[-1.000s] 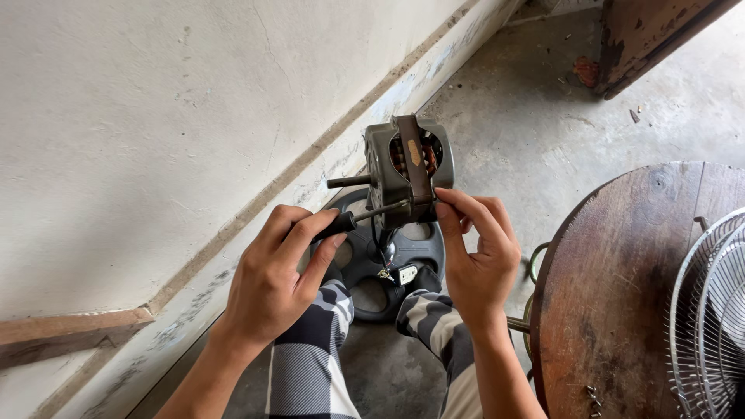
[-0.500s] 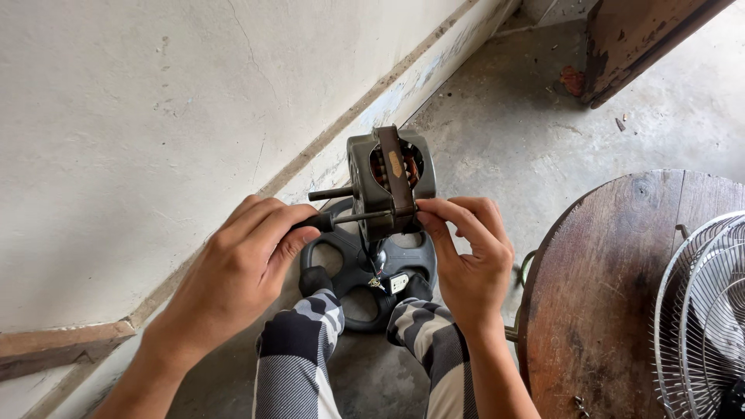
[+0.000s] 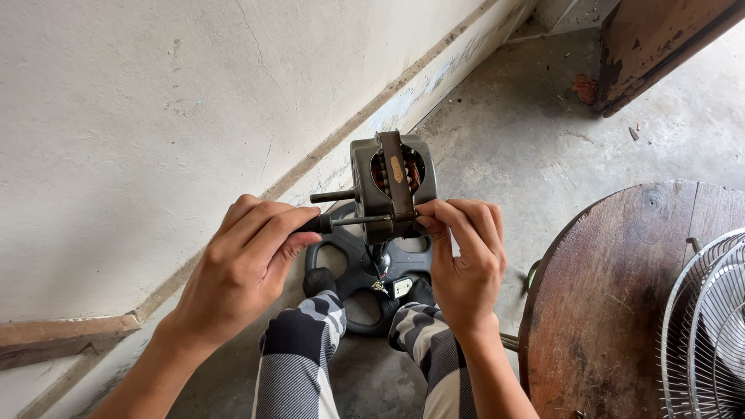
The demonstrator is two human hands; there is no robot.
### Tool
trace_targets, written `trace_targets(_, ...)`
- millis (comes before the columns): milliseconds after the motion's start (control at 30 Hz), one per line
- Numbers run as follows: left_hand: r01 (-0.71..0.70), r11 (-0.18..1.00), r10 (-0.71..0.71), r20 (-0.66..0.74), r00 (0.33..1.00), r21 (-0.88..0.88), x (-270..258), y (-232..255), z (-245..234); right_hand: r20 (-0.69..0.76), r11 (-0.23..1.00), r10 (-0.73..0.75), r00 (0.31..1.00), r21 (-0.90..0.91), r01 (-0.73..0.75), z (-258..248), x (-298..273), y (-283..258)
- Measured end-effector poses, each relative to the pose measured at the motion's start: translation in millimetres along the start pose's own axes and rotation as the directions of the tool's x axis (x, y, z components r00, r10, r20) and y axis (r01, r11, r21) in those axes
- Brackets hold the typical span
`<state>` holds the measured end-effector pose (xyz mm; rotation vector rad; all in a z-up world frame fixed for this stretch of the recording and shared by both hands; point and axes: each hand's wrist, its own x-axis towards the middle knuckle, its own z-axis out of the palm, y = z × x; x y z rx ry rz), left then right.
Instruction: The person sits on the floor and works on the exposed motor of a disassembled electric fan. They insert a small metal pin into the motor housing and then use a screwdriver to tighten a screw on the motor casing.
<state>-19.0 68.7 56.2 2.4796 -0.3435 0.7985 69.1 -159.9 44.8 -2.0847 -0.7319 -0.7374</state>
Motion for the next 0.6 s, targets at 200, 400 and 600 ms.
trace_targets(200, -0.024, 0.999, 0.026, -0.052, 0.998, 0.043, -7, -1, 5, -0.003, 1.0, 0.001, 1.0, -0.003, -0.001, 1, -1, 0)
trace_targets(400, -0.08, 0.99, 0.088, -0.066, 0.994, 0.118, -12, -7, 9, -0.009, 1.0, -0.006, 1.0, -0.02, 0.005, 3, -1, 0)
trace_targets(600, -0.089, 0.989, 0.1, -0.082, 0.992, 0.12, -17, -8, 13, -0.013, 1.0, -0.004, 1.0, -0.011, 0.004, 3, -1, -1)
